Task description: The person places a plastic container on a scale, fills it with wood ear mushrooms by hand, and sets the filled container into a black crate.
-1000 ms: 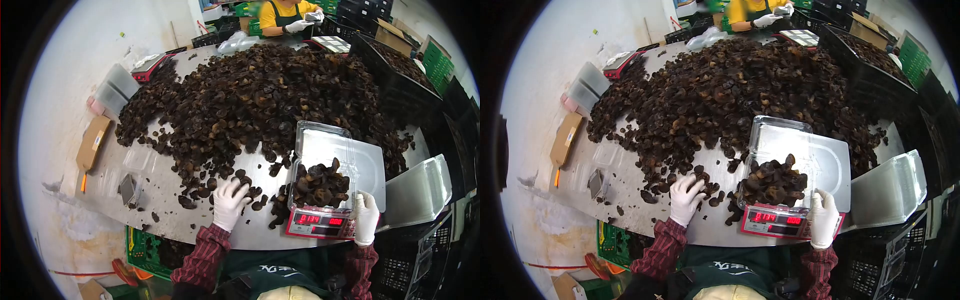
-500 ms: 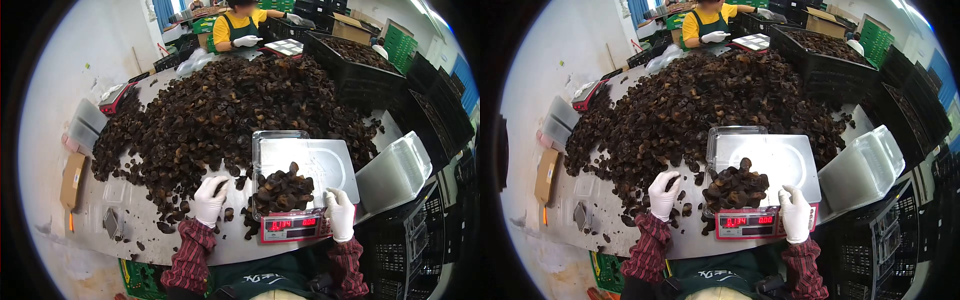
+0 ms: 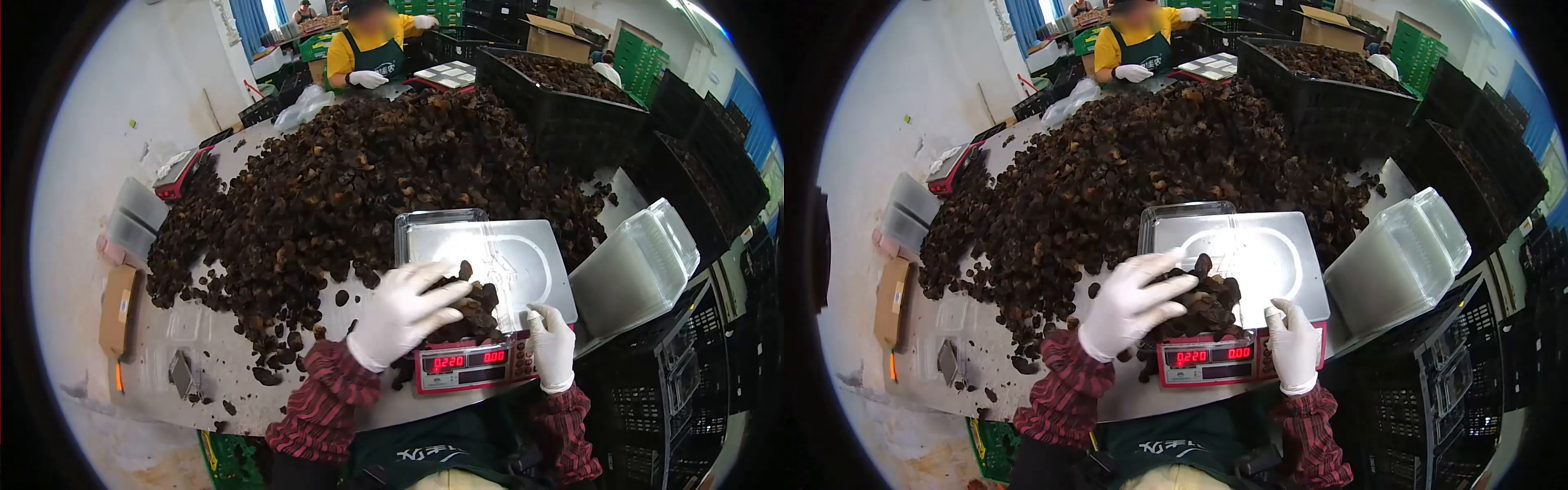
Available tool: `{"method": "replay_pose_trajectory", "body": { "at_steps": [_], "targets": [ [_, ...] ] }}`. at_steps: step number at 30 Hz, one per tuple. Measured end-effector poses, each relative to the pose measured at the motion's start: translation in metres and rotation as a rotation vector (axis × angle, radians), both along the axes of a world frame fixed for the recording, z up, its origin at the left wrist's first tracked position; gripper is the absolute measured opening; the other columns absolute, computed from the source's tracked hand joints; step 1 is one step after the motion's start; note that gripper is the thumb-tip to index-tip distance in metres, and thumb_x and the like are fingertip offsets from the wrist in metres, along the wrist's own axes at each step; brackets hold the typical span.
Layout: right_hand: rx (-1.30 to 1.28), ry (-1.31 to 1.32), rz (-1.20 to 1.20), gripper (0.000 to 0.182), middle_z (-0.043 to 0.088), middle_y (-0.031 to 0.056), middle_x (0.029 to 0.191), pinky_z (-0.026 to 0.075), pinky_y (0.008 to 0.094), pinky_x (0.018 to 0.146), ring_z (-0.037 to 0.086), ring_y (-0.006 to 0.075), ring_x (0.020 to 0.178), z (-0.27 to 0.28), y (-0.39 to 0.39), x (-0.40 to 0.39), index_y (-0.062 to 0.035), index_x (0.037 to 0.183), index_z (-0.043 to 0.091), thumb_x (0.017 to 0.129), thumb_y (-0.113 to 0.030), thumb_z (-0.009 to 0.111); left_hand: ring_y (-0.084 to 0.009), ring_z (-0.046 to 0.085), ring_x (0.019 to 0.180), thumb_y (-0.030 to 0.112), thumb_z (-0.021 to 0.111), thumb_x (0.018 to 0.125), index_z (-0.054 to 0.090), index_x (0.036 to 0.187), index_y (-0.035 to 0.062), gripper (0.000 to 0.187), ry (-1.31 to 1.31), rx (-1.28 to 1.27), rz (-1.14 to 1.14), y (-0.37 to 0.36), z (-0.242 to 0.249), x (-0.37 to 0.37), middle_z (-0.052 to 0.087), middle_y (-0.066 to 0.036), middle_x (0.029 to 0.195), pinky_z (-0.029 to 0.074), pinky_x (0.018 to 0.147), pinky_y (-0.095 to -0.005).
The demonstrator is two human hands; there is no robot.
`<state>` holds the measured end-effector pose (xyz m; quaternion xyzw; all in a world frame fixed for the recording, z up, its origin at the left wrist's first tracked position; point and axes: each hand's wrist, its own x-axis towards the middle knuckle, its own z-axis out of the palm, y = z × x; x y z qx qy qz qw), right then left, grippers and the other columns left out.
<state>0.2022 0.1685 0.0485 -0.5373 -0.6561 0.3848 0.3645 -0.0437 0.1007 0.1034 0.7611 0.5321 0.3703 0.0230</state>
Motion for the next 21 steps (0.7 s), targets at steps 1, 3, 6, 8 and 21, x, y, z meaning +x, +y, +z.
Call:
{"method": "replay_pose_trajectory", "body": {
  "at_steps": [1, 3, 6, 8, 21],
  "targets": [
    [-0.008, 0.013, -0.007, 0.026, 0.055, 0.0031, 0.061, 0.041, 0.0240, 0.046, 0.051, 0.0071, 0.049, 0.000, 0.001, -0.001, -0.0001, 0.107, 0.063, 0.091, -0.020, 0.062, -0.0296, 0.053, 0.113, 0.017, 0.068, 0.080, 0.065, 0.113, 0.0067, 0.035, -0.023, 0.009, 0.077, -0.008, -0.002, -0.007, 0.054, -0.015, 0.127, 0.042, 0.095, -0.0374],
    [-0.020, 0.009, -0.013, 0.025, 0.055, 0.0035, 0.061, 0.041, 0.0245, 0.047, 0.050, 0.0075, 0.048, 0.000, 0.001, -0.004, -0.0002, 0.107, 0.063, 0.091, -0.019, 0.061, -0.0271, 0.052, 0.115, 0.016, 0.066, 0.084, 0.063, 0.116, 0.0049, 0.035, -0.371, -0.061, 0.189, -0.025, -0.018, -0.020, 0.055, -0.014, 0.126, 0.042, 0.096, -0.0342],
    [0.008, 0.004, 0.017, 0.025, 0.054, 0.0053, 0.061, 0.040, 0.0262, 0.048, 0.048, 0.0098, 0.047, 0.002, 0.001, -0.007, 0.0002, 0.108, 0.061, 0.090, -0.017, 0.062, -0.0248, 0.049, 0.120, 0.023, 0.066, 0.086, 0.059, 0.122, 0.0036, 0.041, -0.455, -0.074, 0.344, -0.045, -0.042, -0.032, 0.050, -0.013, 0.132, 0.038, 0.101, -0.0341],
    [0.013, -0.016, 0.014, 0.026, 0.054, 0.0060, 0.061, 0.040, 0.0268, 0.049, 0.048, 0.0106, 0.048, 0.000, 0.002, -0.008, 0.0004, 0.108, 0.061, 0.089, -0.017, 0.062, -0.0246, 0.047, 0.123, 0.023, 0.067, 0.085, 0.058, 0.124, 0.0038, 0.044, -0.484, -0.098, 0.384, -0.052, -0.048, -0.027, 0.049, -0.013, 0.134, 0.036, 0.103, -0.0349],
    [0.891, -0.116, 0.520, 0.049, 0.058, 0.0129, 0.076, 0.049, 0.0362, 0.067, 0.060, 0.0292, 0.070, 0.006, 0.048, -0.071, -0.0090, 0.124, 0.056, 0.077, 0.001, 0.058, -0.0350, 0.045, 0.122, 0.032, 0.071, 0.075, 0.057, 0.122, 0.0077, 0.054, 0.010, -0.175, 0.202, 0.000, -0.049, 0.046, 0.052, -0.019, 0.124, 0.033, 0.106, -0.0451]
  ]
}}
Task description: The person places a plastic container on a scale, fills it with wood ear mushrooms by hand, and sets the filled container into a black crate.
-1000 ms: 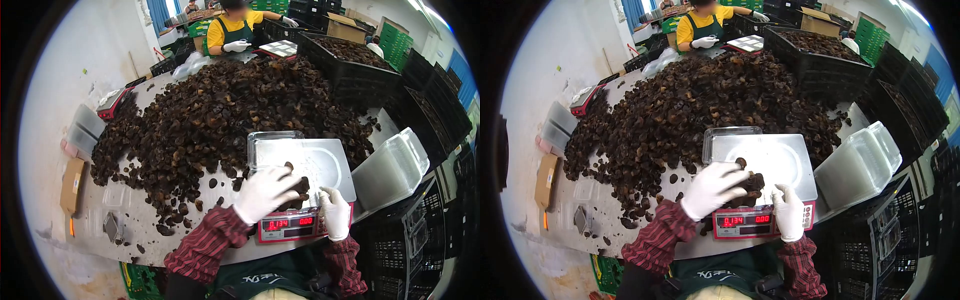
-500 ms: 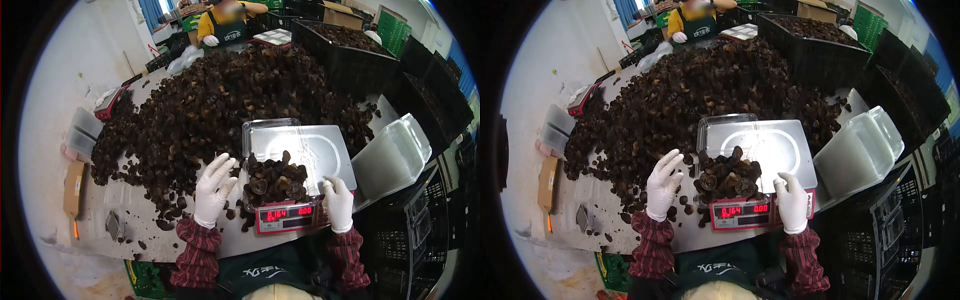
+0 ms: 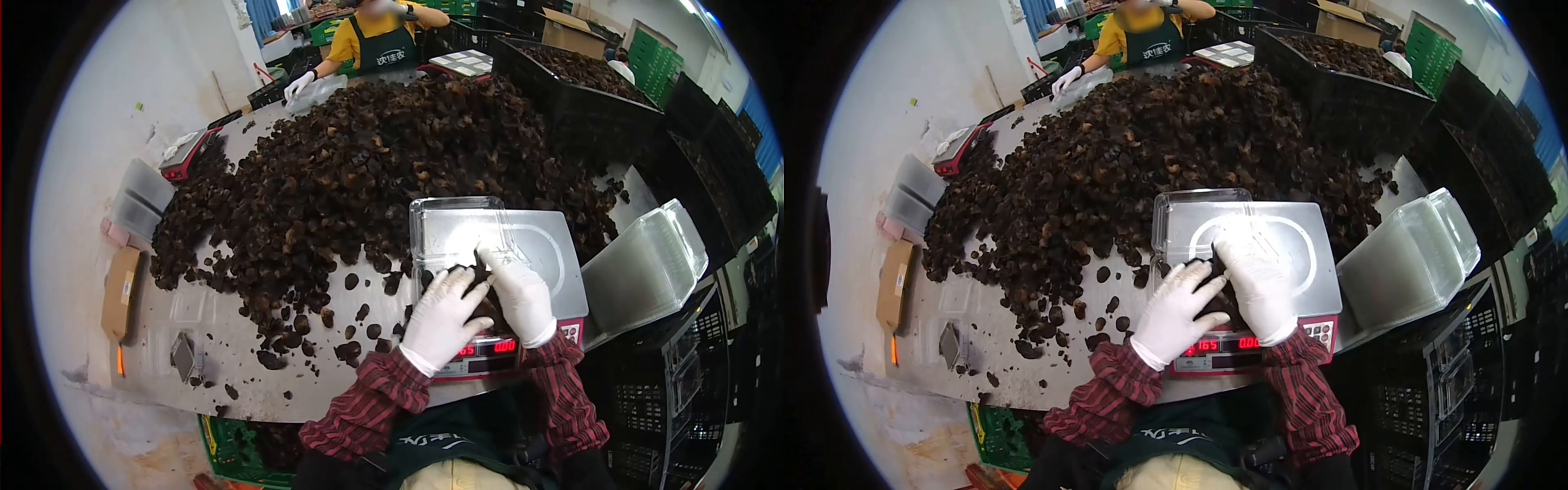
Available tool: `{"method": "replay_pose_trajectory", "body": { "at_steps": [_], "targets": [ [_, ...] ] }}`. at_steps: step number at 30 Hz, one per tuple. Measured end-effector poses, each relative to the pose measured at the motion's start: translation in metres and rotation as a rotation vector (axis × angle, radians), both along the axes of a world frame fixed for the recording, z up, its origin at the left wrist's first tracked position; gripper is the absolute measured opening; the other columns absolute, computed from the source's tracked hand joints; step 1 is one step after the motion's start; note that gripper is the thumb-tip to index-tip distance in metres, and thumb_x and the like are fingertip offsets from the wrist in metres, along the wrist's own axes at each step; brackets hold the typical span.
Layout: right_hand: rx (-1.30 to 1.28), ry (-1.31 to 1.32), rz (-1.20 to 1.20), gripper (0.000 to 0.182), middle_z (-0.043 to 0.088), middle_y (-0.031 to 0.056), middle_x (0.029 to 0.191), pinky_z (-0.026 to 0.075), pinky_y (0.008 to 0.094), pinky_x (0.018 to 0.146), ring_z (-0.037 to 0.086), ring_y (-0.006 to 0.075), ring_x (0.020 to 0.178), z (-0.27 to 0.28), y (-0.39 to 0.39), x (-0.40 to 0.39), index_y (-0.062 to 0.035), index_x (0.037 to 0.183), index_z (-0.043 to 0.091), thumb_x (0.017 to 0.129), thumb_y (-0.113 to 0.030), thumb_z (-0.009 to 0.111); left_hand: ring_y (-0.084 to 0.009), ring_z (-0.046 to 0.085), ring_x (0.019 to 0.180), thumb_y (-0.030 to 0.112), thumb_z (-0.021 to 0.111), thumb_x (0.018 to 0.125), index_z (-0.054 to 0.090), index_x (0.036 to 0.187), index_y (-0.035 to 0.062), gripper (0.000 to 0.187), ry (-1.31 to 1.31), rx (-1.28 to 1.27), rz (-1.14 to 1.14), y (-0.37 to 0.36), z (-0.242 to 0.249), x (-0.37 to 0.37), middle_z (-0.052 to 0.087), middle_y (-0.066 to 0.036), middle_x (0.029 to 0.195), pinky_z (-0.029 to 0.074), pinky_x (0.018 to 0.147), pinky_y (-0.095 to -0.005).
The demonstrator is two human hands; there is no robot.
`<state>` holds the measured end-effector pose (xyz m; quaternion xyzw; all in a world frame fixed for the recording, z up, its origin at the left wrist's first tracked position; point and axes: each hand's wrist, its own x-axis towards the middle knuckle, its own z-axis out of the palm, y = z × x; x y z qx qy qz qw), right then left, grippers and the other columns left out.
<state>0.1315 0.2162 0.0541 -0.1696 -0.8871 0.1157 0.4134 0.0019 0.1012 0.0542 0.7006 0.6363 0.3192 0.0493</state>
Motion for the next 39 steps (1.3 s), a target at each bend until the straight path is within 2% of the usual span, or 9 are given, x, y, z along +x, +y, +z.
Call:
{"method": "replay_pose_trajectory", "body": {
  "at_steps": [8, 14, 16, 18, 25, 28, 32, 37, 39],
  "targets": [
    [0.015, -0.241, -0.126, 0.005, 0.057, 0.0146, 0.068, 0.046, 0.0418, 0.056, 0.059, 0.0345, 0.065, -0.008, -0.005, 0.003, -0.0056, 0.071, 0.055, 0.070, -0.001, 0.055, -0.0359, 0.042, 0.120, 0.032, 0.075, 0.069, 0.057, 0.120, 0.0128, 0.057, -0.045, 0.008, -0.014, 0.001, -0.001, -0.005, 0.047, -0.017, 0.128, 0.033, 0.103, -0.0450],
    [-0.091, 0.025, -0.308, 0.015, 0.059, 0.0152, 0.078, 0.047, 0.0368, 0.061, 0.058, 0.0325, 0.068, 0.000, -0.009, 0.015, -0.0040, 0.092, 0.062, 0.082, 0.003, 0.053, -0.0294, 0.054, 0.112, 0.005, 0.070, 0.076, 0.065, 0.109, 0.0075, 0.034, -0.336, 0.322, 0.131, -0.033, 0.006, -0.036, 0.056, -0.014, 0.119, 0.045, 0.094, -0.0371],
    [-0.173, 0.067, -0.401, 0.014, 0.056, 0.0035, 0.075, 0.041, 0.0252, 0.055, 0.047, 0.0096, 0.058, 0.005, -0.007, 0.039, -0.0022, 0.097, 0.064, 0.089, -0.001, 0.053, -0.0246, 0.062, 0.096, -0.002, 0.063, 0.080, 0.066, 0.106, 0.0059, 0.028, -0.366, 0.286, 0.316, -0.058, -0.015, -0.070, 0.058, -0.012, 0.115, 0.051, 0.084, -0.0310],
    [-0.438, 0.150, -0.473, 0.013, 0.053, -0.0021, 0.074, 0.036, 0.0206, 0.052, 0.040, 0.0034, 0.058, 0.019, -0.017, 0.054, -0.0013, 0.097, 0.064, 0.092, -0.004, 0.052, -0.0209, 0.063, 0.090, 0.002, 0.062, 0.082, 0.067, 0.101, 0.0046, 0.020, -0.298, 0.138, 0.499, -0.092, -0.046, -0.107, 0.063, -0.010, 0.104, 0.051, 0.079, -0.0287],
    [-0.787, 0.301, -0.552, 0.015, 0.056, 0.0011, 0.073, 0.037, 0.0205, 0.047, 0.044, 0.0037, 0.049, -0.014, -0.031, 0.077, 0.0009, 0.094, 0.064, 0.093, -0.003, 0.049, -0.0269, 0.052, 0.110, 0.011, 0.074, 0.071, 0.058, 0.124, 0.0184, 0.056, -0.184, -0.236, 0.536, -0.163, -0.091, -0.101, 0.053, -0.013, 0.123, 0.044, 0.095, -0.0345],
    [-0.769, 0.228, -0.510, 0.014, 0.052, -0.0001, 0.067, 0.035, 0.0209, 0.046, 0.043, 0.0038, 0.048, -0.014, -0.036, 0.073, 0.0004, 0.094, 0.064, 0.093, -0.004, 0.050, -0.0300, 0.055, 0.096, 0.006, 0.072, 0.068, 0.067, 0.103, 0.0135, 0.036, -0.012, -0.120, 0.454, -0.158, -0.120, -0.094, 0.060, -0.011, 0.105, 0.047, 0.085, -0.0385],
    [-0.783, 0.260, -0.500, 0.014, 0.050, -0.0010, 0.064, 0.036, 0.0200, 0.047, 0.044, 0.0030, 0.049, -0.009, -0.040, 0.074, 0.0012, 0.095, 0.064, 0.094, -0.004, 0.050, -0.0248, 0.060, 0.087, -0.002, 0.069, 0.069, 0.070, 0.085, 0.0068, 0.018, -0.238, 0.027, 0.564, -0.148, -0.129, -0.105, 0.063, -0.009, 0.091, 0.050, 0.075, -0.0320],
    [-0.821, 0.258, -0.513, 0.016, 0.049, -0.0029, 0.064, 0.035, 0.0187, 0.049, 0.043, 0.0023, 0.050, -0.011, -0.044, 0.077, 0.0013, 0.094, 0.064, 0.094, -0.005, 0.050, -0.0156, 0.061, 0.089, -0.009, 0.066, 0.074, 0.070, 0.089, 0.0019, 0.020, -0.717, 0.157, 0.404, -0.092, -0.051, -0.083, 0.062, -0.007, 0.095, 0.049, 0.075, -0.0244],
    [-0.858, 0.255, -0.505, 0.015, 0.052, -0.0024, 0.065, 0.036, 0.0179, 0.049, 0.045, 0.0022, 0.051, -0.009, -0.048, 0.074, 0.0018, 0.094, 0.064, 0.094, -0.005, 0.050, -0.0174, 0.061, 0.092, -0.009, 0.065, 0.074, 0.069, 0.093, 0.0013, 0.022, -0.522, 0.218, 0.253, -0.064, -0.012, -0.062, 0.060, -0.010, 0.104, 0.049, 0.079, -0.0261]
  ]
}}
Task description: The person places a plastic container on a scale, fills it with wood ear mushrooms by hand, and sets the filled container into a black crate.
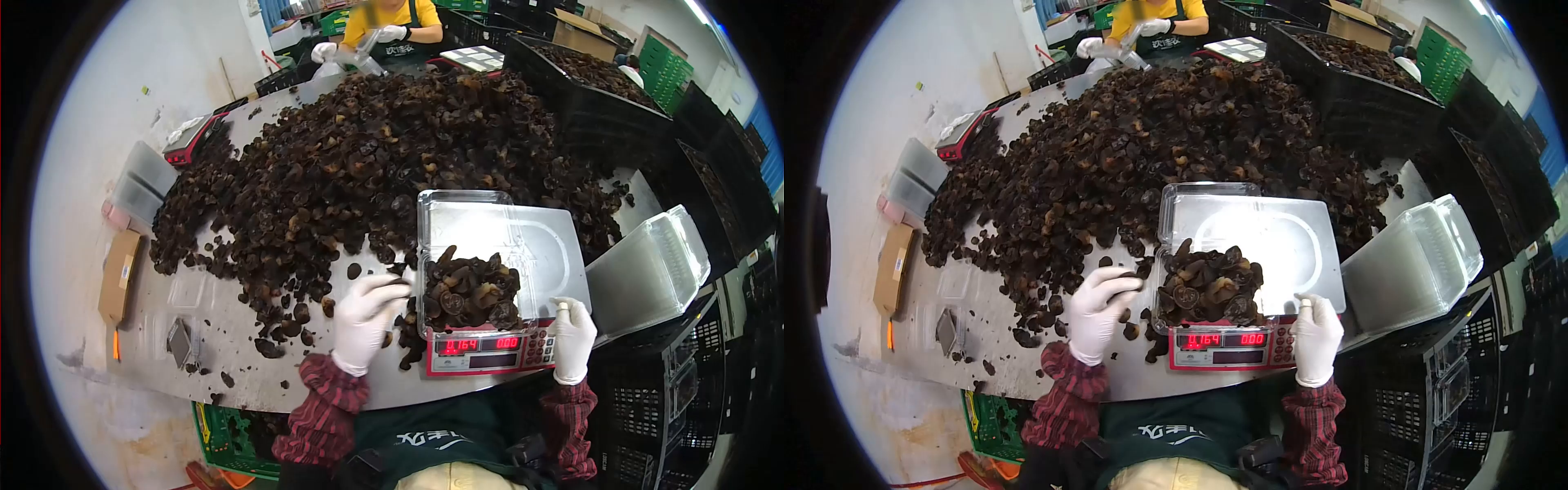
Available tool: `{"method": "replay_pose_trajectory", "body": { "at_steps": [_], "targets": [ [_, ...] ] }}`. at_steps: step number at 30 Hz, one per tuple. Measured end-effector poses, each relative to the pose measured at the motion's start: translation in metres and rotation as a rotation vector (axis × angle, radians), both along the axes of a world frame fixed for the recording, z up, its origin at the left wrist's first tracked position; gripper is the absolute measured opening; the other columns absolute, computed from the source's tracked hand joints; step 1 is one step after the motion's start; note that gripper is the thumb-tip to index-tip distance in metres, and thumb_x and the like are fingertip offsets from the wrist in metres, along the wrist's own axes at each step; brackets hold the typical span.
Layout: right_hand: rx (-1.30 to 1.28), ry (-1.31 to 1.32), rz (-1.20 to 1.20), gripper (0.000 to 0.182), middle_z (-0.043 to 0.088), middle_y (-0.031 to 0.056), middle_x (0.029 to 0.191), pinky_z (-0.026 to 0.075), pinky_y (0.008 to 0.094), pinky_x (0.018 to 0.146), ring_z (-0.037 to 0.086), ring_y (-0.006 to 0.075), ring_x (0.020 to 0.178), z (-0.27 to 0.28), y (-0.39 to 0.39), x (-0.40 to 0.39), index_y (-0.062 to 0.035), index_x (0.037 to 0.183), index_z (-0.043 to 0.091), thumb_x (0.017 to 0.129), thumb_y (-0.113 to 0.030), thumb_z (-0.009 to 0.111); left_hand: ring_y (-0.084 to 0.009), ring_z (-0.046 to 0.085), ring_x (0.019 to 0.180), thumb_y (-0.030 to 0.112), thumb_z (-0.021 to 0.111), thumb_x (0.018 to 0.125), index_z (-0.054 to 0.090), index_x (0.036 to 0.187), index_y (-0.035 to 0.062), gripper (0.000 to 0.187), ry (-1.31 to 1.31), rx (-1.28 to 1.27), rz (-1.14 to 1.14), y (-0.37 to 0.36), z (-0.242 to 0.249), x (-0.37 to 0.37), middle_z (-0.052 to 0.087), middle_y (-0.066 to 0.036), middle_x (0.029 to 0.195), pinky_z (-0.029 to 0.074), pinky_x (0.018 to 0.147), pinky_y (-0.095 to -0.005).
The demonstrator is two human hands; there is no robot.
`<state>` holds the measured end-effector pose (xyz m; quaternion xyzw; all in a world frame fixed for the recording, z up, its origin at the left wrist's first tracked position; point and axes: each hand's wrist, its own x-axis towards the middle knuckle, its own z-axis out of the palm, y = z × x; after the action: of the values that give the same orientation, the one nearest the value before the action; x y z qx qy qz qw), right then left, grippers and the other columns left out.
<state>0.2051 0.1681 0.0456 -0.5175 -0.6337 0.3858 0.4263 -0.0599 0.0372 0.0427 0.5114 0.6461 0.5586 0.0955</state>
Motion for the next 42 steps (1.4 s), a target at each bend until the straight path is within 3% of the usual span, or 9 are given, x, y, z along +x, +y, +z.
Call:
{"method": "replay_pose_trajectory", "body": {
  "at_steps": [6, 11, 16, 20, 23, 26, 29, 36, 42],
  "targets": [
    [0.094, -0.048, 0.049, 0.014, 0.052, -0.0011, 0.059, 0.037, 0.0198, 0.045, 0.046, 0.0035, 0.048, -0.010, -0.004, 0.001, 0.0021, 0.094, 0.063, 0.093, -0.006, 0.052, -0.0257, 0.057, 0.104, 0.007, 0.069, 0.076, 0.068, 0.103, 0.0083, 0.027, 0.358, -0.029, -0.373, 0.062, 0.039, 0.018, 0.059, -0.010, 0.119, 0.047, 0.088, -0.0326],
    [-0.281, -0.168, 0.197, 0.031, 0.055, 0.0049, 0.055, 0.038, 0.0224, 0.045, 0.049, 0.0086, 0.043, 0.005, -0.010, 0.004, 0.0028, 0.082, 0.061, 0.092, -0.027, 0.059, -0.0182, 0.060, 0.071, 0.013, 0.067, 0.082, 0.062, 0.116, 0.0074, 0.035, 0.196, -0.391, 0.129, 0.108, 0.016, -0.027, 0.064, -0.009, 0.083, 0.048, 0.066, -0.0296],
    [-0.567, 0.215, 0.301, 0.038, 0.055, 0.0051, 0.051, 0.038, 0.0234, 0.043, 0.050, 0.0103, 0.041, -0.004, -0.005, -0.002, 0.0014, 0.071, 0.060, 0.093, -0.030, 0.057, -0.0107, 0.056, 0.092, 0.013, 0.055, 0.092, 0.019, 0.148, 0.0078, 0.066, -0.556, 0.076, -0.193, 0.118, -0.004, -0.033, 0.062, -0.005, 0.104, 0.043, 0.085, -0.0270],
    [-0.568, 0.436, 0.464, 0.074, 0.052, 0.0050, 0.051, 0.040, 0.0237, 0.045, 0.050, 0.0141, 0.043, -0.016, -0.004, 0.007, 0.0001, 0.076, 0.058, 0.092, -0.065, 0.025, -0.0230, 0.054, 0.110, 0.040, 0.052, 0.094, 0.064, 0.108, 0.0028, 0.041, -0.034, 0.137, -0.278, 0.053, 0.012, -0.029, 0.062, -0.009, 0.111, 0.036, 0.100, -0.0387],
    [-0.677, 0.632, 0.477, 0.065, 0.060, 0.0073, 0.061, 0.044, 0.0214, 0.052, 0.054, 0.0106, 0.050, -0.010, -0.004, 0.008, 0.0041, 0.074, 0.061, 0.100, -0.046, 0.030, -0.0215, 0.059, 0.098, 0.029, 0.065, 0.087, 0.064, 0.100, 0.0038, 0.028, 0.243, -0.056, -0.161, 0.010, 0.014, -0.007, 0.063, -0.009, 0.098, 0.043, 0.093, -0.0366],
    [-0.649, 0.335, 0.454, 0.029, 0.061, 0.0045, 0.063, 0.042, 0.0202, 0.054, 0.054, 0.0087, 0.052, 0.003, -0.004, 0.003, 0.0028, 0.082, 0.063, 0.094, -0.019, 0.047, -0.0161, 0.062, 0.072, -0.002, 0.065, 0.079, 0.049, 0.112, 0.0050, 0.038, -0.735, -0.277, -0.270, -0.005, -0.013, 0.015, 0.060, -0.008, 0.088, 0.052, 0.067, -0.0272],
    [-0.593, 0.278, 0.481, 0.023, 0.063, 0.0046, 0.069, 0.044, 0.0201, 0.055, 0.055, 0.0060, 0.055, -0.001, -0.005, 0.004, 0.0015, 0.087, 0.062, 0.092, -0.018, 0.052, -0.0176, 0.063, 0.071, -0.006, 0.064, 0.079, 0.050, 0.111, 0.0034, 0.037, -0.951, -0.196, -0.238, -0.010, -0.006, 0.028, 0.058, -0.005, 0.086, 0.053, 0.063, -0.0285],
    [-0.435, 0.124, 0.319, 0.024, 0.060, 0.0054, 0.068, 0.046, 0.0266, 0.050, 0.055, 0.0109, 0.053, -0.005, -0.028, -0.014, 0.0010, 0.090, 0.057, 0.093, -0.021, 0.050, -0.0208, 0.058, 0.053, -0.011, 0.056, 0.074, 0.044, 0.108, 0.0053, 0.040, -0.839, -0.095, -0.173, -0.013, -0.016, 0.035, 0.056, -0.009, 0.073, 0.050, 0.050, -0.0297],
    [-0.452, 0.424, 0.241, 0.019, 0.056, 0.0009, 0.068, 0.039, 0.0229, 0.047, 0.049, 0.0066, 0.052, 0.069, -0.049, 0.044, -0.0007, 0.085, 0.056, 0.092, -0.019, 0.053, -0.0196, 0.062, 0.080, 0.002, 0.064, 0.081, 0.038, 0.135, 0.0040, 0.060, -0.742, -0.280, -0.340, -0.009, -0.003, 0.050, 0.060, -0.013, 0.105, 0.049, 0.063, -0.0249]
  ]
}}
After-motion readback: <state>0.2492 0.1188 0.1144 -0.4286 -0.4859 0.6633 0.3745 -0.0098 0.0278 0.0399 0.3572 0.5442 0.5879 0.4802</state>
